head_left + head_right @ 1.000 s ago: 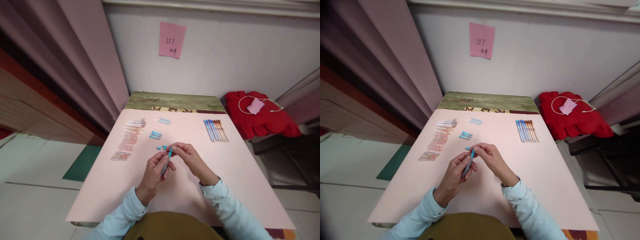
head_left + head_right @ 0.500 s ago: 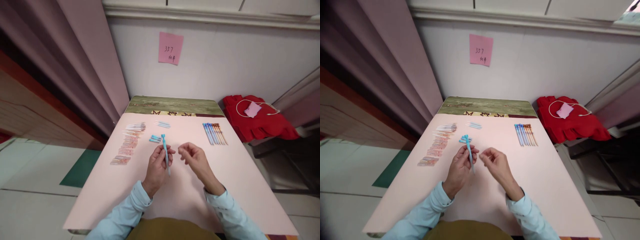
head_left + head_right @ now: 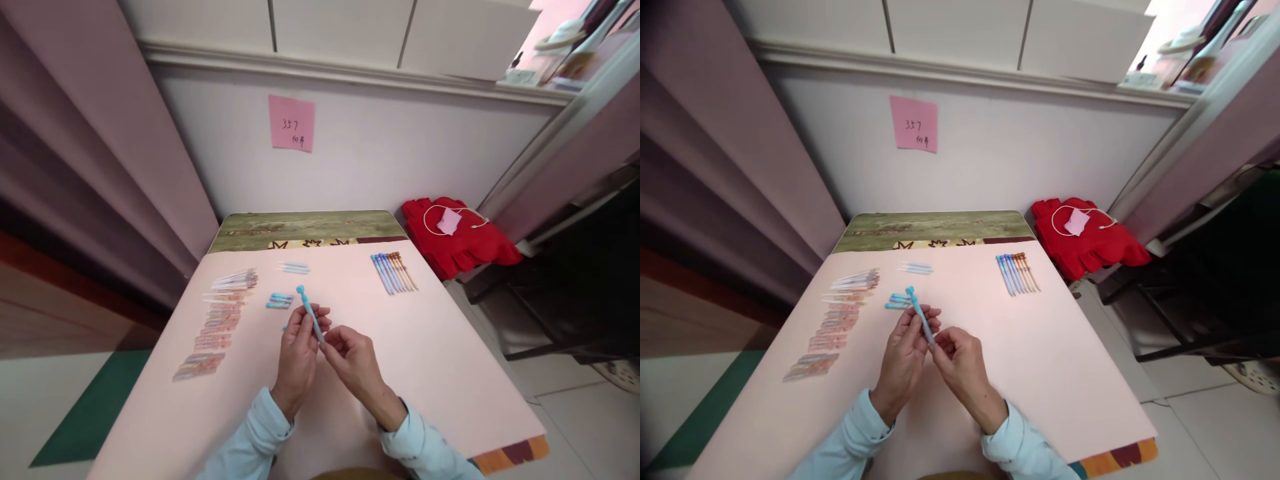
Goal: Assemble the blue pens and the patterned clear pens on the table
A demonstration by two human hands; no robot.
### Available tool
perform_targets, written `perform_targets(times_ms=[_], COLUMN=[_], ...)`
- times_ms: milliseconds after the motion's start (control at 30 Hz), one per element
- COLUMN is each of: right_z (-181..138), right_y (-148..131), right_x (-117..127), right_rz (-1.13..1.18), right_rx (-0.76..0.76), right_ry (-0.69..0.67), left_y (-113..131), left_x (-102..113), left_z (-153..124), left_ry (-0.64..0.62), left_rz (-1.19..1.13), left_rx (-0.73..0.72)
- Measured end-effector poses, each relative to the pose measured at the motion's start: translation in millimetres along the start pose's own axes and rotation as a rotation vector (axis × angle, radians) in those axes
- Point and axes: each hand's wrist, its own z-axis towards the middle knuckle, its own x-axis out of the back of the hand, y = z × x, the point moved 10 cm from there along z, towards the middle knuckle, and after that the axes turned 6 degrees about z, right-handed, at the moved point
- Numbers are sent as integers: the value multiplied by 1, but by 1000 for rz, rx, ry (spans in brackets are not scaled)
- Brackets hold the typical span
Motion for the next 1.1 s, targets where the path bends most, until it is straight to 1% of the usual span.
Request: perform_targets(times_ms=[67, 133, 200, 267, 333, 400, 433, 500, 633, 800, 1100], right_z=[4, 12, 25, 41, 58, 72, 78, 86, 93, 98, 104], right_y=[3, 11, 22, 33, 46, 60, 66, 77, 89, 91, 90], right_x=[14, 38, 70, 104, 130, 147, 153, 158, 158, 155, 152], right_rz=[-1, -24, -92, -211, -368, -500, -553, -637, -757, -880, -967], right_rx=[12, 22, 39, 62, 68, 44, 28, -2, -50, -82, -91], right_ry=[53, 140, 246, 355, 397, 417, 419, 417, 399, 371, 347], left_y=[4, 14, 24, 34, 42, 47, 47, 45, 39, 38, 31], left_x=[0, 11, 34, 63, 89, 108, 113, 118, 113, 106, 108], left_z=[2, 2, -2, -9, -19, -30, -36, -45, -54, -53, -53], left_ry=[-13, 21, 104, 190, 245, 270, 266, 244, 201, 166, 128], left_rz=[104, 282, 514, 700, 874, 1028, 1093, 1184, 1314, 1399, 1403], left_rx=[-47, -138, -216, -284, -375, -470, -507, -579, -667, -708, -713])
